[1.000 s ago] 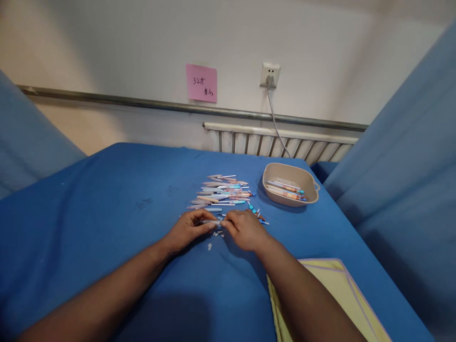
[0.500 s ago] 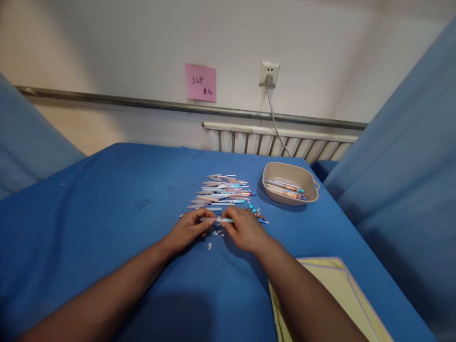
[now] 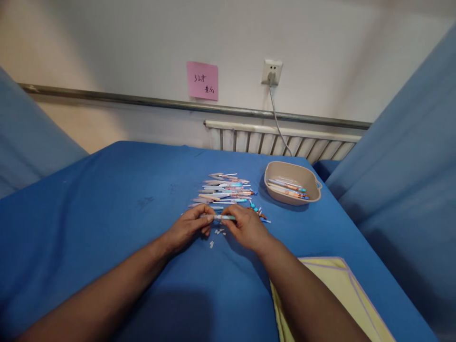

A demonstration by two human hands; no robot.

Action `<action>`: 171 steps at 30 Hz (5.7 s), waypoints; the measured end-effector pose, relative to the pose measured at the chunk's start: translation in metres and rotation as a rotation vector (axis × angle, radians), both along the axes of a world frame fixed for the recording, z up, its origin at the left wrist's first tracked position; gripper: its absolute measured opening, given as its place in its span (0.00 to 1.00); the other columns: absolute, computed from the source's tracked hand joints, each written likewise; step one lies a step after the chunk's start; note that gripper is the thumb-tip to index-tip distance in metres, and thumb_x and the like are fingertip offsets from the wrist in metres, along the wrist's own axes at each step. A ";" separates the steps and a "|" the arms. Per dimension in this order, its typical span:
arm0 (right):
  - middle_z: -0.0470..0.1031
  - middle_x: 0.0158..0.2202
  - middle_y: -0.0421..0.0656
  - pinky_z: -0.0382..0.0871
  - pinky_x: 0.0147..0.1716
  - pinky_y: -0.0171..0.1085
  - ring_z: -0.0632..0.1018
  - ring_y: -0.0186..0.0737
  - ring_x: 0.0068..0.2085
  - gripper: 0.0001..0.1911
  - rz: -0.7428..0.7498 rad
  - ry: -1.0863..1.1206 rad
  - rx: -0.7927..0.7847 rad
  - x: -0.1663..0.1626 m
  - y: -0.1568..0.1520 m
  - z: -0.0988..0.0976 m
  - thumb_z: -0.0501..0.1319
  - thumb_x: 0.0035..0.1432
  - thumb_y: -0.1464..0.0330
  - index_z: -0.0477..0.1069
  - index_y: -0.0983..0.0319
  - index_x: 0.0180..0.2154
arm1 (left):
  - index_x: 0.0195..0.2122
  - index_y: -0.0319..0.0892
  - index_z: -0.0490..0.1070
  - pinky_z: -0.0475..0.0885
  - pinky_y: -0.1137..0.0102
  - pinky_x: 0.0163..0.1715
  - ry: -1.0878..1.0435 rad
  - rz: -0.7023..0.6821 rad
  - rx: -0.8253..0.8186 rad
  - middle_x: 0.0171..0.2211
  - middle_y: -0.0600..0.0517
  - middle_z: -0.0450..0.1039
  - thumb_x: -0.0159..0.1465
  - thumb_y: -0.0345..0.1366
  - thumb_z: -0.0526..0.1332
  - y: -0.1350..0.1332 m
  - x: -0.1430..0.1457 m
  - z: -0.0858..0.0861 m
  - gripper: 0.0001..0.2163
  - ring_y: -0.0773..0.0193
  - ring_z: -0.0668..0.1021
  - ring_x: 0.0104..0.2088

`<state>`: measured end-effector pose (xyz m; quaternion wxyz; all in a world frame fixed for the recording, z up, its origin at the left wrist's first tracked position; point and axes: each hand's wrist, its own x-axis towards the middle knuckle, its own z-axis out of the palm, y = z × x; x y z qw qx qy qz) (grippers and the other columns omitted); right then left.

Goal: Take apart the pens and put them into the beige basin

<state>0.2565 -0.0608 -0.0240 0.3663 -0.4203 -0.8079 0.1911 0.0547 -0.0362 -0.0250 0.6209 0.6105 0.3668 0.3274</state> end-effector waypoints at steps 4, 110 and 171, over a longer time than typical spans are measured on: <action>0.74 0.34 0.42 0.64 0.36 0.35 0.74 0.37 0.36 0.05 -0.001 0.005 0.020 0.010 0.003 0.002 0.57 0.60 0.69 0.70 0.60 0.38 | 0.34 0.39 0.65 0.63 0.74 0.23 -0.019 0.029 -0.031 0.18 0.59 0.63 0.60 0.41 0.60 0.004 -0.002 -0.002 0.09 0.71 0.67 0.19; 0.73 0.31 0.41 0.64 0.34 0.34 0.73 0.37 0.33 0.04 -0.014 0.062 -0.043 0.023 0.002 0.013 0.58 0.58 0.69 0.71 0.61 0.34 | 0.30 0.38 0.69 0.52 0.77 0.15 0.053 -0.060 -0.121 0.17 0.59 0.62 0.56 0.40 0.63 0.002 -0.001 0.002 0.10 0.75 0.61 0.14; 0.70 0.30 0.41 0.63 0.34 0.34 0.71 0.37 0.33 0.07 -0.049 0.006 -0.008 0.023 0.005 0.012 0.54 0.60 0.71 0.70 0.60 0.32 | 0.35 0.37 0.74 0.57 0.76 0.20 0.124 0.092 -0.053 0.19 0.56 0.67 0.50 0.40 0.68 0.012 -0.006 -0.002 0.14 0.72 0.66 0.19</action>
